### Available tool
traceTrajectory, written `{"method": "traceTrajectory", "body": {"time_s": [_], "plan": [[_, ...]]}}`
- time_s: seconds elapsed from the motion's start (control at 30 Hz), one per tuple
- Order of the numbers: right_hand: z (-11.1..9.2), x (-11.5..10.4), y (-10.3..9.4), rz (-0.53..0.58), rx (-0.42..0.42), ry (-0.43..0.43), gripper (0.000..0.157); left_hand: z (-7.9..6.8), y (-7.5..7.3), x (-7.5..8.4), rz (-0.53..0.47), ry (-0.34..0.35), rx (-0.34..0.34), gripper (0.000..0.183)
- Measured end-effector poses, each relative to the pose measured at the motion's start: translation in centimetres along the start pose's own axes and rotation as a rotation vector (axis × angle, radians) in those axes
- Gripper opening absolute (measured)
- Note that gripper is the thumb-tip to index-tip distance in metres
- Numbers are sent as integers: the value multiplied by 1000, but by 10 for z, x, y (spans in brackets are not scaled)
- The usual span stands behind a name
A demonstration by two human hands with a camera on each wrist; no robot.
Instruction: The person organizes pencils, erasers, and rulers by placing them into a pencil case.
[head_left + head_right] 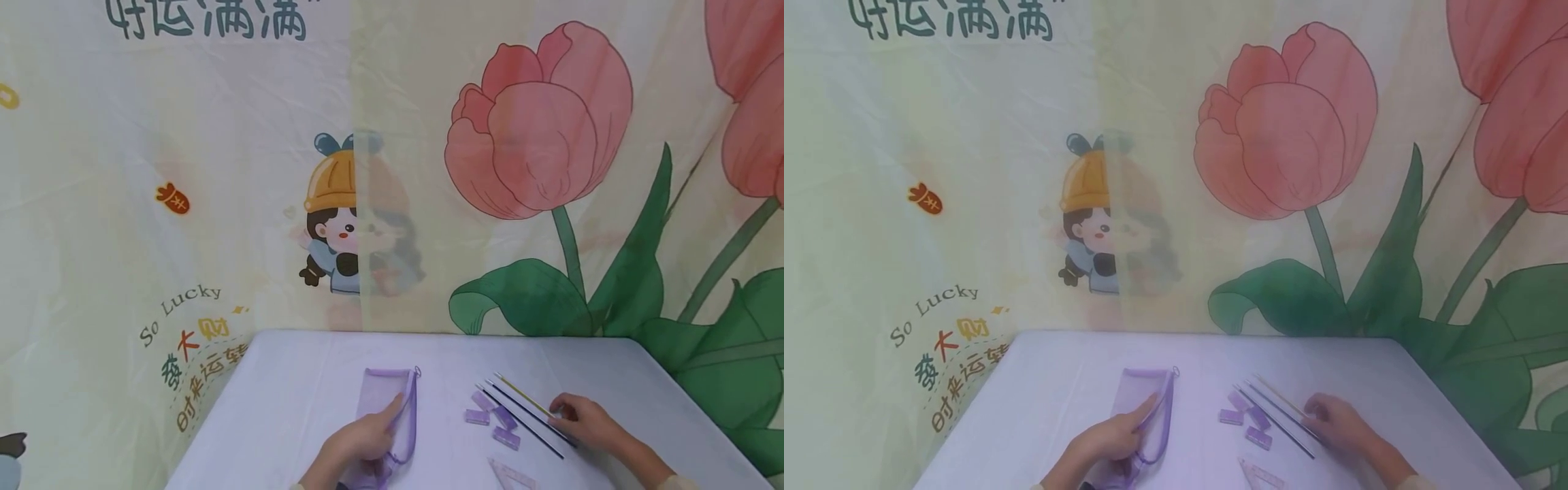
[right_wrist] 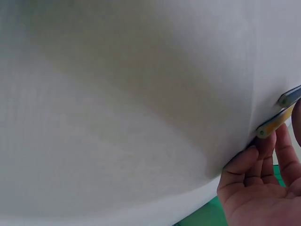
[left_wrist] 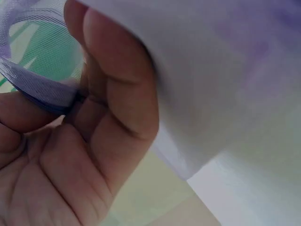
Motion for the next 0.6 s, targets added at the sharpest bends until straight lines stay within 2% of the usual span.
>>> {"method": "traceTrajectory", "body": {"time_s": [0.33, 0.6], "plan": [[5, 6, 7, 3, 0, 28, 19, -1, -2, -7, -67, 10, -29, 72], [5, -2, 8, -85, -7, 8, 12, -1, -3, -7, -84, -8, -36, 73]]}}
Point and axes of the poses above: each hand's wrist, its own z-axis towards the middle knuckle, its own y-axis out of the palm, x = y × z, the point moved 5 cm from there along z, towards the middle knuckle, and after that the axes turned 13 degrees about y, right-handed, at the moved point
